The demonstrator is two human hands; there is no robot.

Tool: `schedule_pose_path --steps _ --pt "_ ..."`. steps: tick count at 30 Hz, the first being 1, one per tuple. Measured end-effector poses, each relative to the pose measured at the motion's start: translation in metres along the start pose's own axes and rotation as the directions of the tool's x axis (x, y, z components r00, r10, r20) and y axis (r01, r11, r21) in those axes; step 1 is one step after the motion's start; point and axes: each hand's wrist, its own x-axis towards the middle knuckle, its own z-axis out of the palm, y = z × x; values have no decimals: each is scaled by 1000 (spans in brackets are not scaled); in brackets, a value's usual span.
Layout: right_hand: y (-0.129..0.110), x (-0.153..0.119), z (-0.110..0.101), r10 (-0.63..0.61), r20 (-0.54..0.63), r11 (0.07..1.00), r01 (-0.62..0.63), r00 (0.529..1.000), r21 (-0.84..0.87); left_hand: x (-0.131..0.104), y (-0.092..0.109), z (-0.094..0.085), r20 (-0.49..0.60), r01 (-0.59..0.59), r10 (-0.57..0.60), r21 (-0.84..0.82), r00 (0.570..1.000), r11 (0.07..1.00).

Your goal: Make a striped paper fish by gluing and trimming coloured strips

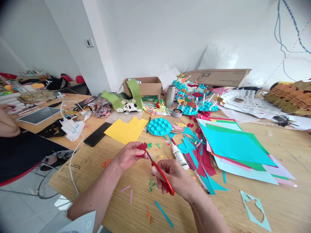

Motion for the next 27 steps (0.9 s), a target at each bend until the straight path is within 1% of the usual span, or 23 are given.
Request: schedule_pose_path --steps 5,16,19,22,24,25,27 --pt "0 0 1 -10 -21 999 9 1000 -48 0 0 0 -4 -1 1 5 1000 1000" --pt "3 1 0 -22 -36 997 20 999 -71 -1 0 -1 -4 -2 2 0 1000 1000" --pt "4 3 -1 -60 -76 993 51 995 -111 0 0 -1 -15 -7 6 -22 1000 1000" --pt "7 7 -1 -128 -149 968 90 981 -233 1 0 -1 -40 -28 26 -61 999 998" --pt "9 10 -1 -189 -190 923 108 963 -370 2 0 -1 -70 -52 45 -96 997 994" --pt "11 11 -1 -227 -207 882 110 952 -458 3 0 -1 -93 -67 56 -113 994 991" --pt "15 14 -1 -320 -231 753 99 919 -651 4 0 -2 -151 -103 81 -141 985 985"
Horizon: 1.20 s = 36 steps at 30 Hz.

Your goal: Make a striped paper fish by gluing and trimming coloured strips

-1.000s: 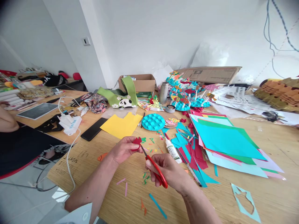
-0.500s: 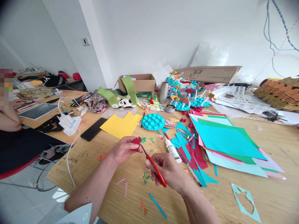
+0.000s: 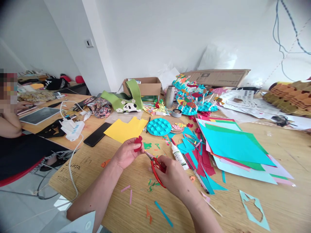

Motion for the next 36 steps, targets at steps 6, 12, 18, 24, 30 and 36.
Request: schedule_pose_path --steps 6,12,18,24,30,36 --pt "10 2 8 -175 -32 884 143 984 -445 2 3 -2 -75 -88 85 -35 994 996" --pt "10 3 10 -187 -20 820 145 982 -553 2 2 0 -94 -57 55 -15 994 998" --pt "10 2 14 -223 -24 794 167 974 -585 1 1 1 -45 -40 41 23 998 999" --pt "10 3 12 -253 -58 779 168 966 -604 -3 -3 3 76 -25 8 228 997 973" --pt "11 3 12 -252 -69 770 156 965 -618 -4 -5 3 95 -67 25 475 995 877" --pt "11 3 11 -236 -63 768 147 970 -623 -1 -6 -3 77 -110 80 577 994 809"
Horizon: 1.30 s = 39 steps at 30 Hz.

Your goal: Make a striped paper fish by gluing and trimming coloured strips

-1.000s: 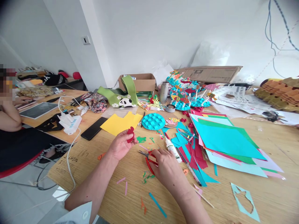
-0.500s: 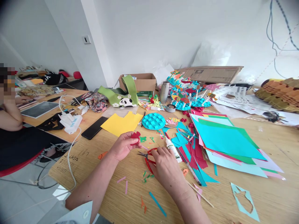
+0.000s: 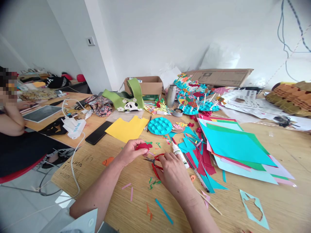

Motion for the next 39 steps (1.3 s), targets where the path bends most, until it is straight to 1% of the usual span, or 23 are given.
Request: schedule_pose_path --steps 3,7,10,14,18,21,25,28,30,31,32,33,34,35,36,37,38,39 --pt "1 0 1 7 14 1000 -7 1000 -9 2 -2 -1 -28 1 -2 -37 1000 999" --pt "-1 -1 2 13 48 1000 -13 999 2 4 -2 -1 -102 -23 14 -86 995 996" --pt "-7 -1 3 16 105 1000 -19 994 18 5 -1 0 -144 -39 19 -137 989 990" --pt "-18 -1 7 12 180 999 -18 984 31 5 -1 0 -159 -46 12 -212 987 976" --pt "-25 -1 11 -61 128 994 48 990 101 5 1 1 -185 -41 -6 -250 983 968" --pt "-28 -1 13 -114 74 988 105 991 114 4 3 2 -203 -57 9 -229 979 972" --pt "-31 -1 15 -133 -14 981 134 991 142 3 1 4 -220 -100 76 -102 973 990" --pt "-31 -1 14 -137 -60 954 148 989 259 4 -1 4 -197 -155 153 7 968 988" --pt "-29 1 13 -78 -80 920 102 994 378 3 -2 4 -179 -222 234 87 956 971" --pt "-27 1 11 -8 -81 887 45 997 459 3 -2 5 -169 -270 292 141 942 953" --pt "-25 3 10 78 -63 829 -29 995 559 2 -2 6 -157 -325 359 208 920 923" --pt "-22 4 8 163 -23 735 -107 986 670 1 -1 8 -140 -384 435 286 889 878" --pt "-19 5 5 235 38 603 -176 971 778 -1 -1 10 -109 -442 513 376 852 814" --pt "-16 6 3 277 107 442 -226 955 868 -2 0 13 -69 -492 583 463 809 737" --pt "-14 7 1 294 179 265 -260 939 928 -4 0 15 -20 -533 641 537 767 654" --pt "-11 7 -1 294 243 95 -281 924 955 -6 -1 17 30 -560 678 590 735 582" --pt "-9 8 -3 290 299 -53 -297 909 954 -8 -1 20 83 -584 698 623 711 520" --pt "-8 8 -4 287 352 -171 -314 891 934 -9 -1 22 130 -602 707 644 695 473"
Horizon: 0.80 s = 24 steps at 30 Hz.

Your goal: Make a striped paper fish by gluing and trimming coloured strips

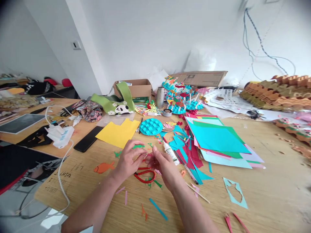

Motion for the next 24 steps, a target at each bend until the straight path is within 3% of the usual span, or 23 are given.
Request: schedule_pose_path --steps 3,5,12,17,21,23,24 --pt "-1 1 -3 138 3 979 -137 990 150 -3 4 2 45 -76 73 64 996 995" --pt "0 2 -4 161 3 972 -159 987 172 -3 5 3 56 -100 95 103 994 990" --pt "3 -1 -6 80 32 979 -85 996 183 -5 3 4 87 -109 97 136 991 985" --pt "-2 -1 -3 54 -14 992 -52 998 118 -4 4 4 96 -87 77 100 992 991" --pt "-4 -1 -4 -71 -115 997 67 991 -41 -3 3 5 20 58 -57 -54 998 997" --pt "-5 -1 -5 -146 -154 983 126 977 -132 -2 -1 5 -10 218 -227 -237 974 947" --pt "-5 -1 -6 -174 -163 975 146 971 -170 -1 -3 4 1 314 -335 -349 942 883"
